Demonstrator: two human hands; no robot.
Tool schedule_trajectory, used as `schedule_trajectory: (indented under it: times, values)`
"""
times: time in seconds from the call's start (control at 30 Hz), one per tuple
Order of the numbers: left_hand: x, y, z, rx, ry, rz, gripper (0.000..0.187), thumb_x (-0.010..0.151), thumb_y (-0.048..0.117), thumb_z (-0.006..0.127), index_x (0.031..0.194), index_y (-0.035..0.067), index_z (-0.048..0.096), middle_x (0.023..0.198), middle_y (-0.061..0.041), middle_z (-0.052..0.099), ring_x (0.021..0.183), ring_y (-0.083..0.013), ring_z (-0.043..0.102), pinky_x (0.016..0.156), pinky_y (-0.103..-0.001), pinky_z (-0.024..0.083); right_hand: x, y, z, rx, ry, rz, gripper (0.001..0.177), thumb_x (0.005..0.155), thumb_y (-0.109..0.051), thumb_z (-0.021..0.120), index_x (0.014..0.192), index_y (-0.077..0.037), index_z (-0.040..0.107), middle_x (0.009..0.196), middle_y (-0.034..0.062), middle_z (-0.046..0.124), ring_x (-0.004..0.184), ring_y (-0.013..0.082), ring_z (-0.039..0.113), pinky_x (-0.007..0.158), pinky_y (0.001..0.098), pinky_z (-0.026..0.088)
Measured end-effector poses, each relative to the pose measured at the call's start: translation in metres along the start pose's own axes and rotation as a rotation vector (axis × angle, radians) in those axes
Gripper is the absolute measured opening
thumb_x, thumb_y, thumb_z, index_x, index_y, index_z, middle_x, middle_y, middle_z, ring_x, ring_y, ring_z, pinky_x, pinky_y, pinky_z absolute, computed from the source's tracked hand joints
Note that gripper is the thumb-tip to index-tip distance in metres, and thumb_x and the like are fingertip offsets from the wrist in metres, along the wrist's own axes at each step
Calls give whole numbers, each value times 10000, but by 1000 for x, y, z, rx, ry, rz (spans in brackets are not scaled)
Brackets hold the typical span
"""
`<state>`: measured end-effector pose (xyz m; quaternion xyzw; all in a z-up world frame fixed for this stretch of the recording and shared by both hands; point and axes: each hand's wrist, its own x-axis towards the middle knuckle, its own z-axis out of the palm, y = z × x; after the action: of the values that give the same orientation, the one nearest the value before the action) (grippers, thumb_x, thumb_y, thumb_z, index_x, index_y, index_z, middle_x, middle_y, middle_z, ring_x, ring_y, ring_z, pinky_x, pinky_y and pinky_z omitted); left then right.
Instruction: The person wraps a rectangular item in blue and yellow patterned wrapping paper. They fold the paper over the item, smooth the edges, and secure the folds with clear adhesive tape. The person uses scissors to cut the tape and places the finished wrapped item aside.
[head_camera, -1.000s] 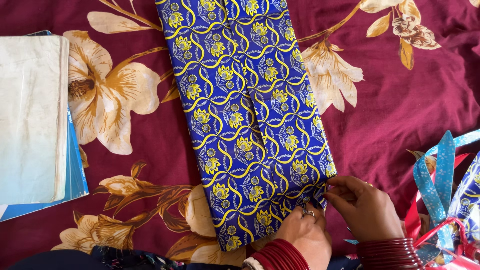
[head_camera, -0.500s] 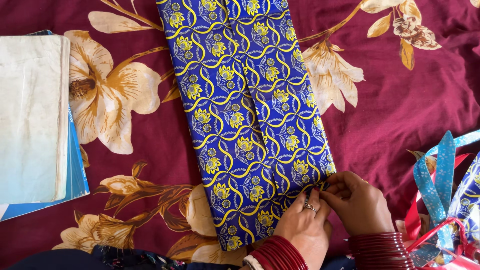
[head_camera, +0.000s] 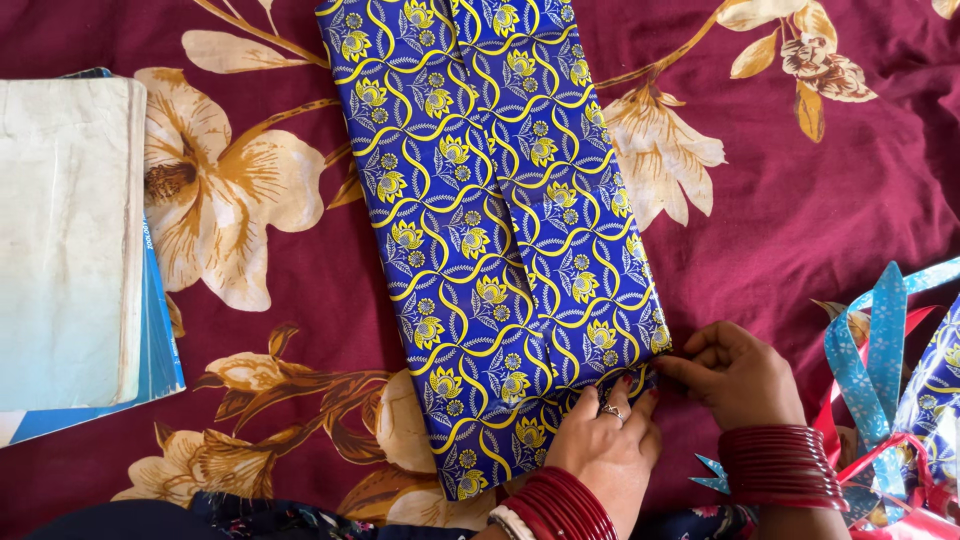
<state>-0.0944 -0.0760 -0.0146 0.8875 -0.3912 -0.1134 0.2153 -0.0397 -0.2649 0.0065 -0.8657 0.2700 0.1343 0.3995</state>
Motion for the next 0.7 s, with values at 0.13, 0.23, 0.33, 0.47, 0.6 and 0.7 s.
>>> schedule_trajectory:
  times: [0.13, 0.23, 0.33, 0.47, 0.6, 0.7]
  values:
    - [2, 0, -1, -21, -104, 2, 443, 943, 257, 471, 1293, 59, 658, 1536, -176, 476, 1472, -382, 371, 1165, -586, 232, 2, -8, 0, -38, 27, 66, 236, 769, -113, 874, 804, 33, 692, 621, 56, 631, 523, 112, 535, 495, 286, 446]
    - [1, 3, -1, 0, -174, -7, 479, 944, 265, 443, 1337, 61, 625, 1571, -174, 418, 1494, -389, 323, 1182, -597, 175, 3, -8, -2, -47, 28, 98, 219, 785, -125, 862, 790, 25, 702, 611, 57, 626, 501, 111, 522, 476, 287, 429]
    - [6, 11, 2, 91, -278, 8, 519, 981, 276, 390, 1420, 46, 546, 1608, -212, 328, 1475, -452, 292, 1175, -606, 140, 5, -5, -3, -37, 9, 94, 199, 803, -130, 843, 795, 16, 709, 609, 54, 642, 497, 109, 530, 475, 280, 429]
    - [6, 26, 12, 330, -370, 34, 554, 1012, 268, 365, 1476, -17, 467, 1640, -244, 284, 1475, -494, 278, 1175, -618, 129, 8, 1, -4, 4, -11, 68, 175, 814, -139, 820, 800, 3, 719, 612, 42, 655, 495, 101, 542, 472, 269, 433]
    - [5, 29, 20, 377, -352, 26, 578, 1016, 269, 363, 1487, -59, 430, 1635, -261, 279, 1466, -516, 281, 1164, -619, 129, 9, 4, -4, 23, -20, 68, 191, 819, -138, 829, 797, 11, 712, 605, 47, 643, 491, 102, 527, 471, 269, 420]
    - [4, 31, 16, 370, -387, 25, 592, 1008, 269, 371, 1496, -62, 418, 1628, -277, 262, 1458, -525, 267, 1151, -635, 122, 5, 4, -2, 12, 4, 46, 196, 816, -145, 835, 796, 5, 710, 601, 45, 640, 489, 99, 527, 468, 268, 419]
